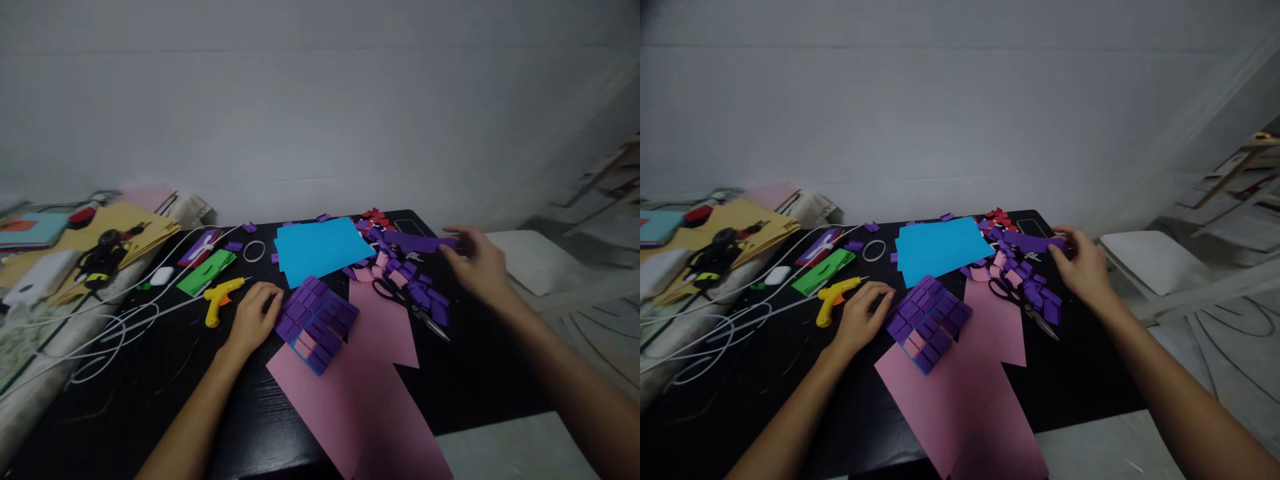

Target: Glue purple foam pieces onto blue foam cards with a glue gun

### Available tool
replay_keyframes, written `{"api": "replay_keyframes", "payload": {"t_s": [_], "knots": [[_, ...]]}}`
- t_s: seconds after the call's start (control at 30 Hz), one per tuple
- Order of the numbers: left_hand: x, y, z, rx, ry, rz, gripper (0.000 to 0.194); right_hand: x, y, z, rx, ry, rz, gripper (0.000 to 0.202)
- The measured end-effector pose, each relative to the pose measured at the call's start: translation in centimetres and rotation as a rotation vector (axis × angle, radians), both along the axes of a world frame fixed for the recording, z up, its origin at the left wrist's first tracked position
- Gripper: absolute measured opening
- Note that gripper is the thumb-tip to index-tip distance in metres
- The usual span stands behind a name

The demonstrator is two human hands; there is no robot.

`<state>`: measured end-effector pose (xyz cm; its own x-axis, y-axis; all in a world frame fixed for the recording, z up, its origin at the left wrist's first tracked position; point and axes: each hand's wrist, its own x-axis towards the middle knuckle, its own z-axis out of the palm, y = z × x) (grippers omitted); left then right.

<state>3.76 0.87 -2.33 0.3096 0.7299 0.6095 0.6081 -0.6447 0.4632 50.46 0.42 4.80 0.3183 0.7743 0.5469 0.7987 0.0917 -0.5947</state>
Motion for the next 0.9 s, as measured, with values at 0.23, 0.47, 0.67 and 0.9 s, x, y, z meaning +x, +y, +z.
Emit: {"api": "replay_keyframes", "payload": {"t_s": [0.23,0.47,0.67,0.9], "knots": [[0.6,-0.6,0.3,-0.108,-0.182,0.017,0.017,-6.9,-2.1,3.5,0.034,0.582,0.378,0.044],[1.2,-0.8,-0.5,-0.532,-0.672,-0.088,0.046,-14.3,-1.9,1.5,-0.345,1.011,0.699,0.057],[1.1,-0.8,-0.2,-0.618,-0.652,-0.166,0.053,-16.5,-0.7,-3.1,-0.438,1.027,0.7,0.051],[1.5,-1.3,0.5,-0.318,-0.149,-0.093,0.037,-16.5,-0.1,-6.3,-0.435,1.154,0.523,0.053]]}}
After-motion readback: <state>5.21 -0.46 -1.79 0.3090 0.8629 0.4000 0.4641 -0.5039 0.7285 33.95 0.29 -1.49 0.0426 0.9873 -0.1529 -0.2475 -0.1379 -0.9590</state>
